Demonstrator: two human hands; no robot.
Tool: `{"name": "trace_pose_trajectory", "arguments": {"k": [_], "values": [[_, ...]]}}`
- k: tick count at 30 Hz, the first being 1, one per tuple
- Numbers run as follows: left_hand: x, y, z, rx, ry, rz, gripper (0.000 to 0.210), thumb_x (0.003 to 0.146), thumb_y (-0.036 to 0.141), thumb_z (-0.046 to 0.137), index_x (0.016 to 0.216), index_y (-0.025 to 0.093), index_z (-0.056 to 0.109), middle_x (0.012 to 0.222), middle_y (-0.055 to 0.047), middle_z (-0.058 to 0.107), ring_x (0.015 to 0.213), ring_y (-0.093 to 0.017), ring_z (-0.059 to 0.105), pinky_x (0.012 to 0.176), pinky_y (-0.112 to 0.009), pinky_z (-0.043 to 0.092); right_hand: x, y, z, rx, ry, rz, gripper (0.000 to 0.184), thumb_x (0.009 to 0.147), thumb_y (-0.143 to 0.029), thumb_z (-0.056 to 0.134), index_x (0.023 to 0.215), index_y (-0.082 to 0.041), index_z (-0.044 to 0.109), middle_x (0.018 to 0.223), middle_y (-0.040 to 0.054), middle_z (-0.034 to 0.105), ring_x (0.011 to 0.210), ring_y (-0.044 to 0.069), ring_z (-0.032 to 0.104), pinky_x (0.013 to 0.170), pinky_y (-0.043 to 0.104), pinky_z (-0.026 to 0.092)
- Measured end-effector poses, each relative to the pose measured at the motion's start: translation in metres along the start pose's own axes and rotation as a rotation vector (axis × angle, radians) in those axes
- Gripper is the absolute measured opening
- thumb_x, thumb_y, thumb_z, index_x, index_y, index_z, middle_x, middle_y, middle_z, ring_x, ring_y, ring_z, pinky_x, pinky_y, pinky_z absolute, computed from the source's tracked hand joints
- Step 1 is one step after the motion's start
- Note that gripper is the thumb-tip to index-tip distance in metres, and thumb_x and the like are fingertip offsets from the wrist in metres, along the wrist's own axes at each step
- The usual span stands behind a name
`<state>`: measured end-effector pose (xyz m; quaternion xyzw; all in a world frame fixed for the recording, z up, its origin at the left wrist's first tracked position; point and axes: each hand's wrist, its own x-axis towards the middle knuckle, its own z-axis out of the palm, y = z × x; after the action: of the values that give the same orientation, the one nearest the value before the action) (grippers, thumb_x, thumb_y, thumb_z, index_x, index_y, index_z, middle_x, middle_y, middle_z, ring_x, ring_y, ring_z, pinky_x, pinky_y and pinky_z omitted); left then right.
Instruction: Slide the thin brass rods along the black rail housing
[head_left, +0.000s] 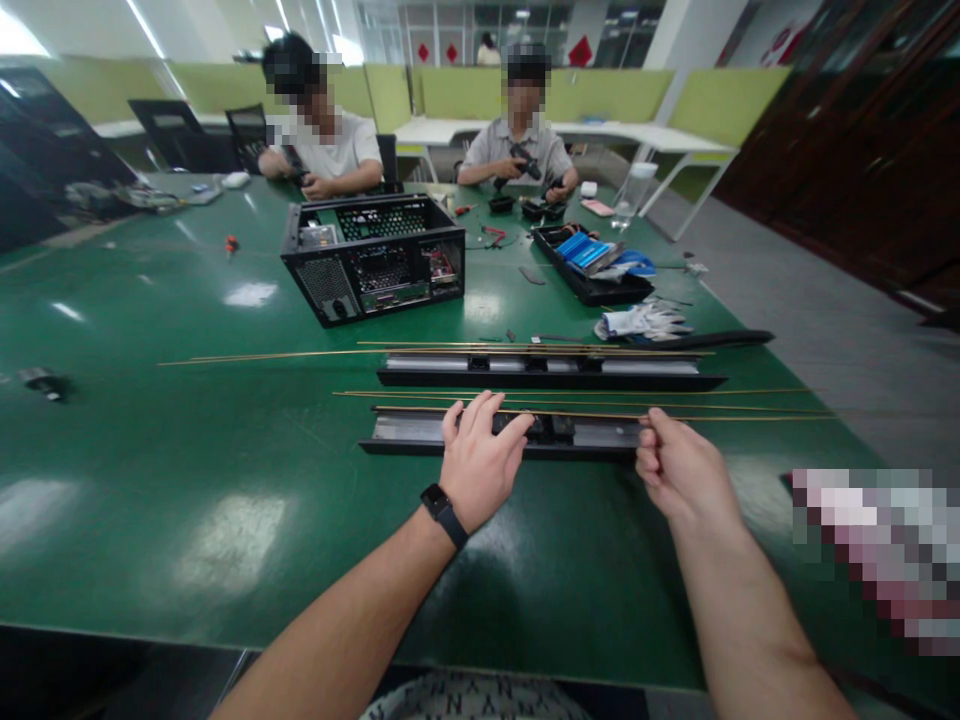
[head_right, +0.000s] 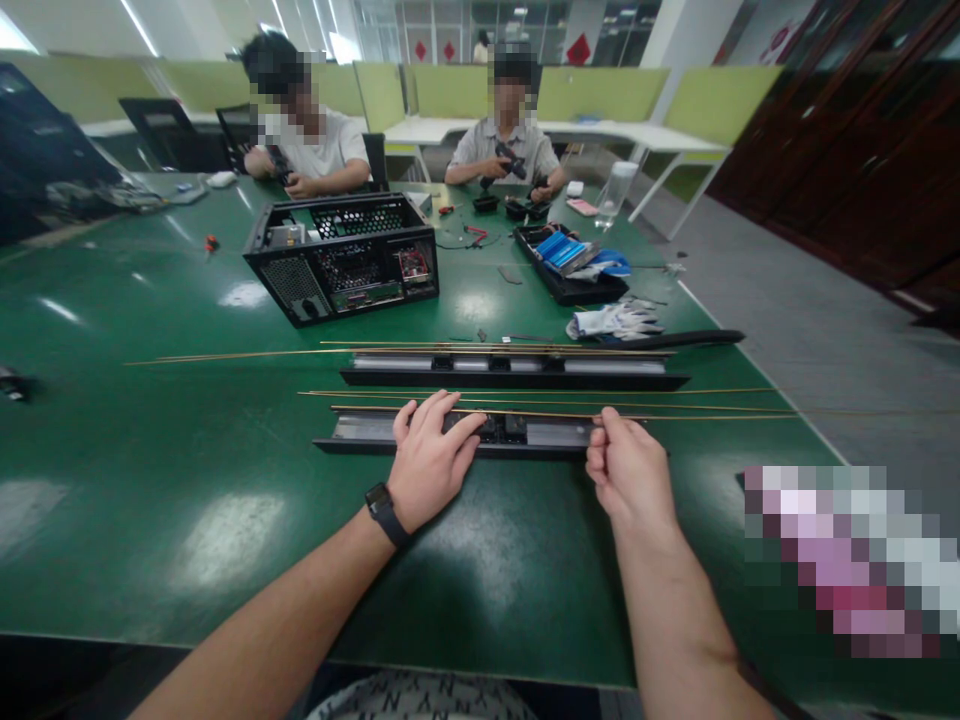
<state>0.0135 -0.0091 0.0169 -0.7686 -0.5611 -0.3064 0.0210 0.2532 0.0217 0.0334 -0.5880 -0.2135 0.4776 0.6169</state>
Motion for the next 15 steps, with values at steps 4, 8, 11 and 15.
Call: {"name": "trace_pose_trajectory", "arguments": {"k": [4,8,11,15], "values": [[0.0001,0.0003,0.0,0.004,0.007,0.0,0.029,0.096,0.031,0.054,0.123,0.037,0.063,0.142,-0.007,0.054,0.139,-0.026,0.041,0.116,-0.053,0.022,0.0007,-0.0003,-0.0001,-0.001,-0.006,-0.003,0.012,0.088,-0.022,0.066,0.079,-0.015,0.061,0.053,-0.005,0.051,0.03,0.005,0.037,0.022,0.014,0.022],[0.0004,0.0,-0.0003,0.003,0.005,-0.002,0.029,0.096,0.031,0.054,0.123,0.037,0.063,0.142,-0.007,0.054,0.139,-0.026,0.042,0.116,-0.053,0.023,0.0015,-0.0008,0.0006,0.001,-0.008,0.027,0.012,0.09,-0.023,0.062,0.081,-0.015,0.062,0.053,-0.004,0.052,0.029,0.005,0.036,0.022,0.015,0.021],[0.0004,-0.0001,-0.0007,0.002,-0.001,-0.002,0.028,0.096,0.032,0.053,0.122,0.038,0.063,0.142,-0.007,0.054,0.14,-0.025,0.041,0.115,-0.053,0.022,0.0013,-0.0013,0.001,0.008,-0.042,0.05,0.01,0.091,-0.021,0.059,0.086,-0.014,0.064,0.054,-0.0032,0.054,0.028,0.005,0.036,0.022,0.015,0.021],[0.0003,0.0001,-0.001,0.001,-0.003,0.004,0.029,0.097,0.032,0.052,0.123,0.037,0.064,0.142,-0.008,0.053,0.14,-0.026,0.041,0.115,-0.053,0.022,-0.0002,-0.002,0.0008,0.014,-0.086,0.046,0.007,0.089,-0.018,0.06,0.089,-0.013,0.065,0.055,-0.0034,0.054,0.029,0.005,0.037,0.022,0.014,0.022]]}}
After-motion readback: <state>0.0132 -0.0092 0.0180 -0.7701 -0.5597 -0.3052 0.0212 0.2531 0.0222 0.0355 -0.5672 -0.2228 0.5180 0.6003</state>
